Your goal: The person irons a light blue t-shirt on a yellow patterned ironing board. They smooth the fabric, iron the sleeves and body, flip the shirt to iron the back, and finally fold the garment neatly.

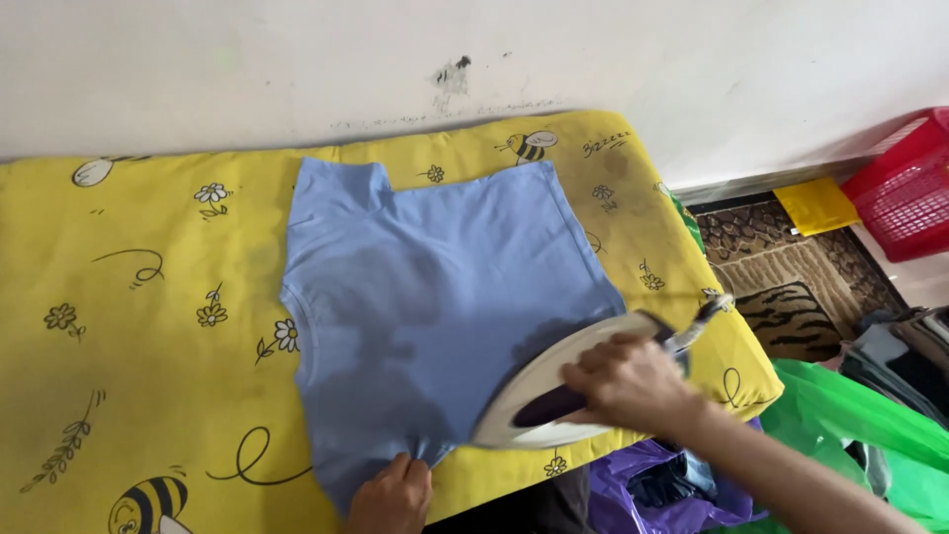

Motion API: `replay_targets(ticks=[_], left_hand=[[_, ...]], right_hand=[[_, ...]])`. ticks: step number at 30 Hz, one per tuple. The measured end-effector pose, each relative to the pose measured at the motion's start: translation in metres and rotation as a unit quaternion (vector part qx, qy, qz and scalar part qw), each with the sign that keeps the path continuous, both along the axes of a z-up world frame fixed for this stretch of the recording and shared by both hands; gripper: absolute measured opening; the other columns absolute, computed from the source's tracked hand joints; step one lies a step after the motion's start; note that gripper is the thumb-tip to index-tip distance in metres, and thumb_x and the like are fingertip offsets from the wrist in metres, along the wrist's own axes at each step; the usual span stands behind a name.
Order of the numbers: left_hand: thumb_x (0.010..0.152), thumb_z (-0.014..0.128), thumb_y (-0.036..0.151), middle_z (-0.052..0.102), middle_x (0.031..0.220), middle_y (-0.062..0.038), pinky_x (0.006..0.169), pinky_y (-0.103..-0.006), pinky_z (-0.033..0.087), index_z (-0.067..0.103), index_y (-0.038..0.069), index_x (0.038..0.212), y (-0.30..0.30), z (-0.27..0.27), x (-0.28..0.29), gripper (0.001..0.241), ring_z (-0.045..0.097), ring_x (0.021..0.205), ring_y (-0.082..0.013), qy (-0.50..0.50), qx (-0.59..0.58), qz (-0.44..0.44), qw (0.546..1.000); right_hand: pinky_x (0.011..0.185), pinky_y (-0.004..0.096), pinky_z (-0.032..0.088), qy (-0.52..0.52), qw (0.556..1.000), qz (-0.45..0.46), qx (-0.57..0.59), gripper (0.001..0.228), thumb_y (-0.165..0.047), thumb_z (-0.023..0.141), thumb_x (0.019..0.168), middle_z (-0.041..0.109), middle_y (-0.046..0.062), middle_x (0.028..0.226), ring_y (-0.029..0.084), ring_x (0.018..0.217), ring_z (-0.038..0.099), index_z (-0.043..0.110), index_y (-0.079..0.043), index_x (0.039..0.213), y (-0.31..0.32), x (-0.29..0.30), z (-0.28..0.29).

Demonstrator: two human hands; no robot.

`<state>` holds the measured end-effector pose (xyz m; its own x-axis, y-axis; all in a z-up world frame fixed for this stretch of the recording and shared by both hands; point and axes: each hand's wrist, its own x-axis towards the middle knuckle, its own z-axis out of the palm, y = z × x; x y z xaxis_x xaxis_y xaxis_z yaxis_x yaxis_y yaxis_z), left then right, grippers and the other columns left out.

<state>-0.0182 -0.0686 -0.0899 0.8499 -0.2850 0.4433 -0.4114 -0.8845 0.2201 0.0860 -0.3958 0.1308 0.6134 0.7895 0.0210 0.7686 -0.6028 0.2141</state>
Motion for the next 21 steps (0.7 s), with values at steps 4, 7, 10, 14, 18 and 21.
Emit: replay_targets(ticks=[4, 7, 10, 14, 18, 21], left_hand=[[0.097, 0.058, 0.049, 0.067, 0.088, -0.003, 0.065, -0.0602, 0.055, 0.066, 0.022, 0.088, 0.001, 0.086, 0.051, 0.029, 0.071, 0.079, -0.0367, 0.344, 0.093, -0.021, 0.934], [0.104, 0.055, 0.043, 0.068, 0.079, -0.008, 0.063, -0.054, 0.051, 0.065, 0.017, 0.093, -0.011, 0.115, 0.154, 0.03, 0.068, 0.074, -0.036, 0.17, 0.013, -0.08, 0.982], [0.101, 0.059, 0.044, 0.063, 0.111, -0.011, 0.074, -0.0608, 0.047, 0.059, 0.012, 0.122, -0.031, 0.093, 0.269, 0.038, 0.06, 0.101, -0.0362, 0.003, -0.018, -0.057, 0.998], [0.104, 0.036, 0.053, 0.038, 0.165, 0.003, 0.11, -0.0827, 0.013, 0.043, 0.018, 0.155, -0.015, 0.076, 0.349, 0.063, 0.026, 0.155, -0.0285, 0.113, -0.005, 0.082, 0.99], [0.115, 0.028, 0.039, 0.044, 0.164, -0.004, 0.11, -0.0793, 0.021, 0.038, 0.013, 0.162, -0.011, 0.072, 0.337, 0.054, 0.039, 0.152, -0.0326, 0.006, 0.027, 0.086, 0.996], [0.112, 0.017, 0.051, 0.033, 0.169, -0.003, 0.115, -0.0795, 0.015, 0.032, 0.014, 0.163, -0.006, 0.087, 0.342, 0.064, 0.027, 0.157, -0.0305, 0.133, 0.007, 0.058, 0.989]], right_hand=[[0.042, 0.045, 0.049, 0.126, 0.975, -0.184, -0.018, 0.059, -0.074, 0.049, 0.099, 0.064, 0.001, 0.073, 0.026, 0.059, 0.066, 0.057, -0.016, 0.091, 0.043, -0.008, 0.019], [0.053, 0.052, 0.049, 0.175, 0.923, -0.343, 0.001, 0.043, -0.063, 0.049, 0.098, 0.069, 0.003, 0.088, 0.034, 0.072, 0.07, 0.052, -0.02, 0.101, 0.042, -0.008, 0.031], [0.064, 0.056, 0.054, 0.162, 0.879, -0.448, 0.013, 0.042, -0.063, 0.046, 0.097, 0.072, 0.005, 0.09, 0.038, 0.08, 0.072, 0.053, -0.022, 0.104, 0.046, 0.0, 0.028], [0.056, 0.054, 0.055, 0.086, 0.907, -0.413, 0.006, 0.048, -0.062, 0.039, 0.103, 0.072, 0.007, 0.083, 0.039, 0.068, 0.072, 0.054, -0.016, 0.101, 0.074, 0.05, 0.017], [0.072, 0.05, 0.059, 0.015, 0.916, -0.396, 0.067, 0.046, -0.057, 0.051, 0.096, 0.074, 0.013, 0.085, 0.039, 0.086, 0.076, 0.063, -0.015, 0.111, 0.11, 0.186, -0.019], [0.071, 0.045, 0.059, -0.046, 0.91, -0.4, 0.098, 0.045, -0.058, 0.053, 0.092, 0.075, 0.006, 0.085, 0.035, 0.088, 0.077, 0.069, -0.018, 0.105, 0.122, 0.288, -0.046]])
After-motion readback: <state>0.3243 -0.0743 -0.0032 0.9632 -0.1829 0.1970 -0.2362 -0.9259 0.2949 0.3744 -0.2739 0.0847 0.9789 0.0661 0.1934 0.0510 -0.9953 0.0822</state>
